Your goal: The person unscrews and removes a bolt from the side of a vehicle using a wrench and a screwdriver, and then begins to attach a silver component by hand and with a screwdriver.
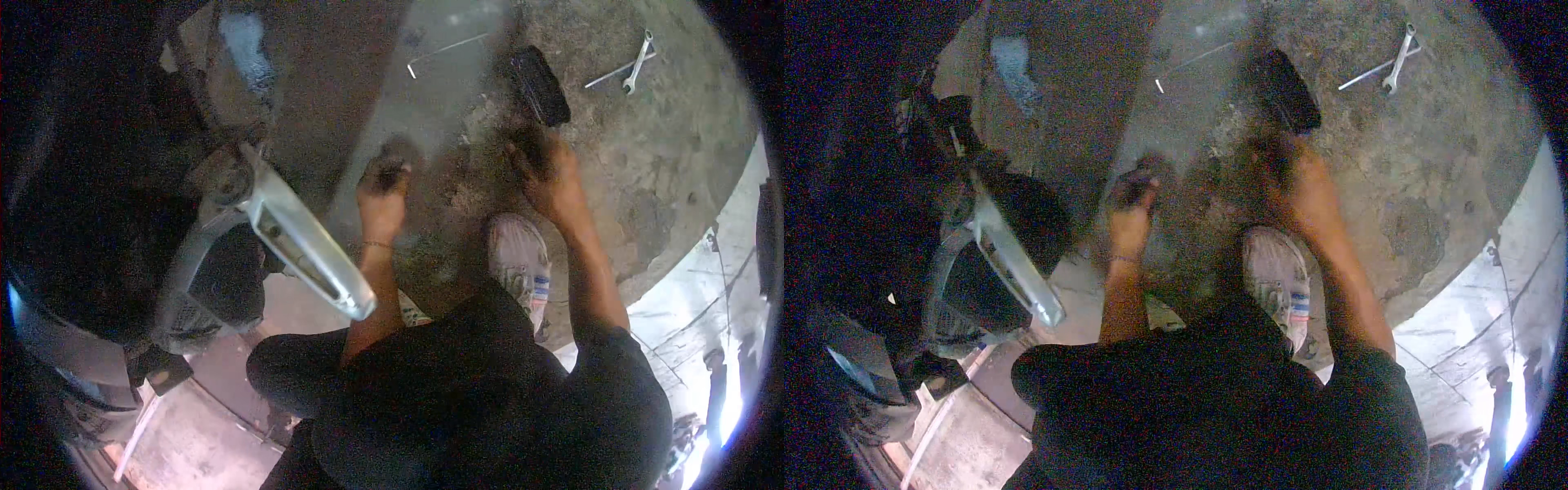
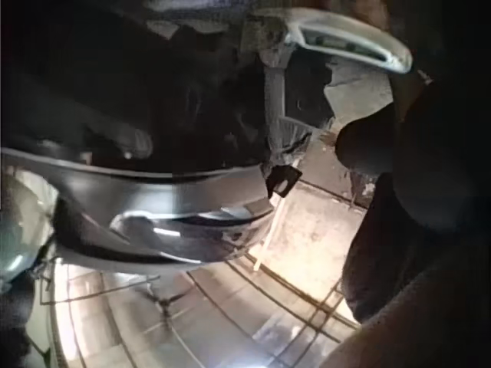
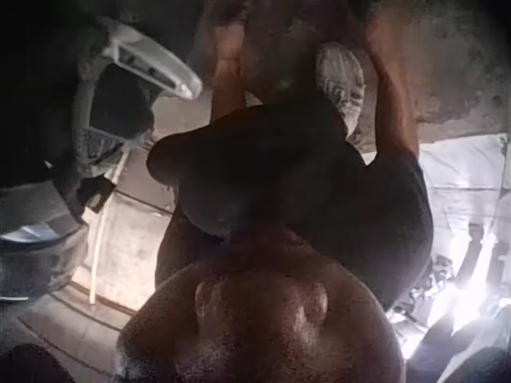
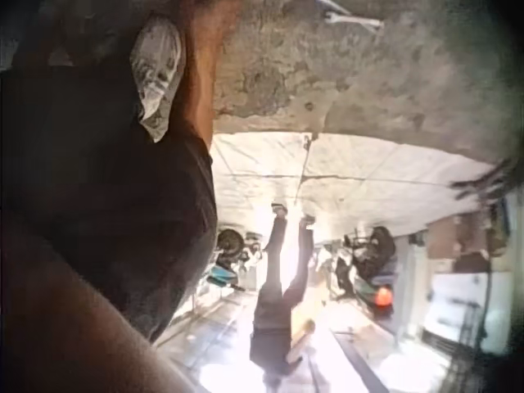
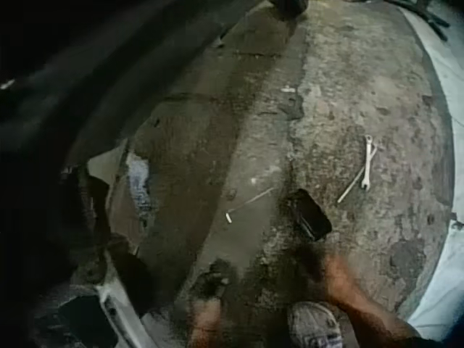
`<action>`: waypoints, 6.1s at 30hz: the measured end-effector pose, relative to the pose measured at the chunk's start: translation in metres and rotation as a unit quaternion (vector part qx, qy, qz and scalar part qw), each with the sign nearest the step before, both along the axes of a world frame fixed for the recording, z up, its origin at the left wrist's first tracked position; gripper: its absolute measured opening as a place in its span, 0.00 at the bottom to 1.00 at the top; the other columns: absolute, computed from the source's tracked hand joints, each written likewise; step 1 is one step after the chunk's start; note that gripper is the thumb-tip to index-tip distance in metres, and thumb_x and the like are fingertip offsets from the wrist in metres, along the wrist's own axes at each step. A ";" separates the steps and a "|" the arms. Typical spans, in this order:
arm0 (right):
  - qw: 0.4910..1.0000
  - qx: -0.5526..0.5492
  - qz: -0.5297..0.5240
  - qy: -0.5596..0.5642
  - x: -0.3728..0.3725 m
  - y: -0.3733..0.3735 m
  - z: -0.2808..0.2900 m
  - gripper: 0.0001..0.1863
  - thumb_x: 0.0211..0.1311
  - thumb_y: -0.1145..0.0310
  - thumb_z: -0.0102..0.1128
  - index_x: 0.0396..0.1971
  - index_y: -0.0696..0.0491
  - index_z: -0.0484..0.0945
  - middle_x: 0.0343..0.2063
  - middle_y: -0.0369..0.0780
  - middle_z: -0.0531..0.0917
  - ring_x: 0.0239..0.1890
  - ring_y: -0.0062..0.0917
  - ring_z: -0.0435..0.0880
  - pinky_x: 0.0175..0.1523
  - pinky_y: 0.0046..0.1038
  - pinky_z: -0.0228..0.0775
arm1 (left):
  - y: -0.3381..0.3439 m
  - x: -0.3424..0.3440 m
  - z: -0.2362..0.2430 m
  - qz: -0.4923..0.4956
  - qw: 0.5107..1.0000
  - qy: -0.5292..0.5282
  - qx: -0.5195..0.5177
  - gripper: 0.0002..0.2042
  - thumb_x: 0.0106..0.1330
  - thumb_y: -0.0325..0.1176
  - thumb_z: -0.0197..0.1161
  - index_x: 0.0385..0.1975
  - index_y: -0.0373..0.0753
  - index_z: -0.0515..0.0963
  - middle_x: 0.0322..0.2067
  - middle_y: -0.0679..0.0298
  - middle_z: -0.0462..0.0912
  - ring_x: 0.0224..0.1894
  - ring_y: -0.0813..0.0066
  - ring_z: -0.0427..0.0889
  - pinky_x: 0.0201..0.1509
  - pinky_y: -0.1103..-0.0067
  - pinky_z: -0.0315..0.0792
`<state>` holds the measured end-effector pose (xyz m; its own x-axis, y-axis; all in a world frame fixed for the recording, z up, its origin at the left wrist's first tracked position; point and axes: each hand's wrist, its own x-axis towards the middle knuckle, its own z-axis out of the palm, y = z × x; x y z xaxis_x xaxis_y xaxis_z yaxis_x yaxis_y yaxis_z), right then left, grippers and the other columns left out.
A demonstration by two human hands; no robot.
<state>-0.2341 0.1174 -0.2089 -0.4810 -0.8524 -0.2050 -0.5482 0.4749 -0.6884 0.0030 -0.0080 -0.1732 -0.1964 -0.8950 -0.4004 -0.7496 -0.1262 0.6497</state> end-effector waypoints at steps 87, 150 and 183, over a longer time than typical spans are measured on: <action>0.920 -0.046 -0.040 -0.388 0.038 -0.055 0.055 0.17 0.60 0.60 0.62 0.39 0.60 0.75 0.31 0.43 0.82 0.33 0.27 0.80 0.42 0.28 0.71 | 0.003 -0.045 0.038 0.068 0.974 0.214 0.021 0.08 0.56 0.23 0.66 0.35 0.32 0.80 0.33 0.63 0.83 0.37 0.77 0.79 0.44 0.80 0.74; 0.787 -0.354 0.093 -0.497 0.023 -0.171 0.177 0.10 0.43 0.79 0.72 0.28 0.59 0.81 0.33 0.44 0.83 0.37 0.30 0.82 0.45 0.28 0.73 | -0.030 -0.033 0.201 0.120 0.673 0.619 0.386 0.23 0.67 0.39 0.54 0.58 0.40 0.59 0.37 0.58 0.74 0.31 0.55 0.79 0.26 0.66 0.77; 0.912 -0.203 0.345 -0.092 0.019 -0.193 0.250 0.09 0.53 0.71 0.68 0.30 0.59 0.80 0.24 0.37 0.80 0.27 0.19 0.74 0.33 0.22 0.67 | -0.004 -0.054 0.173 0.195 0.607 0.761 0.118 0.26 0.58 0.40 0.64 0.56 0.40 0.67 0.41 0.61 0.78 0.37 0.66 0.81 0.29 0.74 0.80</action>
<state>-0.2152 -0.0753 0.0413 0.2102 -0.9624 0.1719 -0.4775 -0.2544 -0.8410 -0.0507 -0.0120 -0.0004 -0.2917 -0.9453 -0.1460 0.8135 -0.3255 0.4820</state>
